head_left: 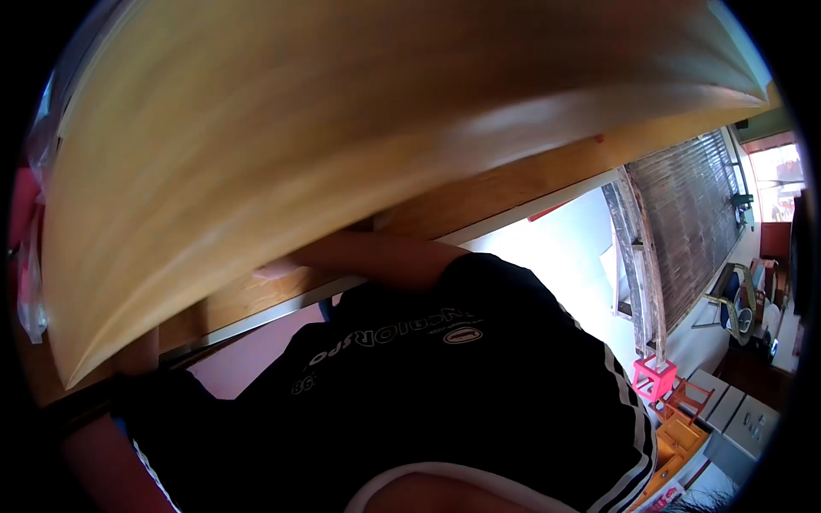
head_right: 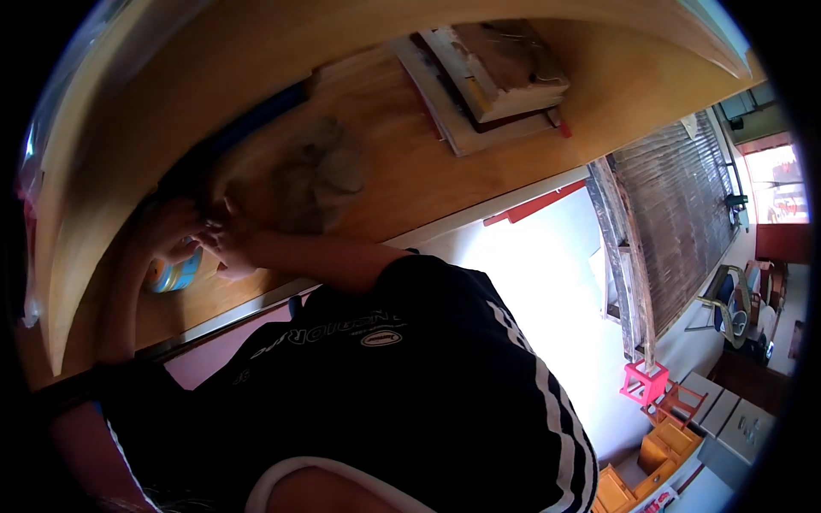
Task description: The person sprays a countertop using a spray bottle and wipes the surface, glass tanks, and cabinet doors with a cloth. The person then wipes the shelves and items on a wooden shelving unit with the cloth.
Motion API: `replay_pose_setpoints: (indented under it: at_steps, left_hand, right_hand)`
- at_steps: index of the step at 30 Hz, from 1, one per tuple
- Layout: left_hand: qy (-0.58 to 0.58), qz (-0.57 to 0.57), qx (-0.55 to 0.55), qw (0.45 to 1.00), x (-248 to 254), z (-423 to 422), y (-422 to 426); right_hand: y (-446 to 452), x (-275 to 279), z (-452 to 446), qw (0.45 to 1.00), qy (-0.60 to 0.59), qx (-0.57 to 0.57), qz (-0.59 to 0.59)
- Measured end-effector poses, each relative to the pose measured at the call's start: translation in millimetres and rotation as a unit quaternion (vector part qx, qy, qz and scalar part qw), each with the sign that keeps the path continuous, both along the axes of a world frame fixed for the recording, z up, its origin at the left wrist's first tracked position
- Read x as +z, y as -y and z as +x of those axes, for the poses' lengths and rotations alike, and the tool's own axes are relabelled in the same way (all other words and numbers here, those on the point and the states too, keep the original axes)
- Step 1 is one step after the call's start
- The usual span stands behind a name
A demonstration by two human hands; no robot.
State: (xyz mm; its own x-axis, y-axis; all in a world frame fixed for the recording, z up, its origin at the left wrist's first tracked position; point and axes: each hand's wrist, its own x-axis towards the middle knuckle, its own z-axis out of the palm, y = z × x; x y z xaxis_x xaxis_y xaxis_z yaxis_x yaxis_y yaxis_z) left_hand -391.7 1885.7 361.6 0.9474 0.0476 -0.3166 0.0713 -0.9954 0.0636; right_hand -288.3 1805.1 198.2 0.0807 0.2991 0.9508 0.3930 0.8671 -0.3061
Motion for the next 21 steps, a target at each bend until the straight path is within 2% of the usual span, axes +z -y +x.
replay_pose_setpoints:
  at_steps: [1, 2, 6, 7, 9, 12, 13, 14, 17, 21]
  left_hand:
    - [-0.008, 0.006, -0.003, 1.0, -1, 1, 3]
    - [-0.018, 0.013, -0.005, 1.0, -2, 3, 3]
    - [-0.066, 0.006, -0.018, 0.998, -9, 3, -6]
    - [-0.045, -0.021, -0.027, 0.998, -18, -2, -12]
    - [-0.102, -0.002, -0.043, 0.994, -17, 0, -17]
    - [-0.155, 0.012, -0.012, 0.988, -17, 5, -16]
    - [-0.15, 0.015, -0.015, 0.988, -9, 4, -15]
    - [-0.145, 0.019, -0.019, 0.989, 2, 5, -13]
    - [-0.022, -0.036, 0.001, 0.999, 33, -3, -1]
    - [0.005, -0.007, 0.006, 1.0, 33, -13, -10]
  right_hand:
    - [8, 21, 17, 0.952, 0.242, 0.025, -0.188]
    - [14, 42, 31, 0.811, 0.464, 0.048, -0.354]
    - [11, 30, 25, 0.827, 0.448, 0.055, -0.335]
    - [12, 32, 27, 0.822, 0.458, 0.048, -0.335]
    - [17, 44, 36, 0.826, 0.456, 0.042, -0.329]
    - [19, 44, 39, 0.848, 0.433, 0.027, -0.304]
    - [18, 50, 40, 0.801, 0.475, 0.061, -0.359]
    - [19, 50, 41, 0.8, 0.48, 0.055, -0.356]
    - [23, 51, 40, 0.803, 0.485, 0.031, -0.344]
    - [26, 62, 43, 0.801, 0.484, 0.031, -0.349]
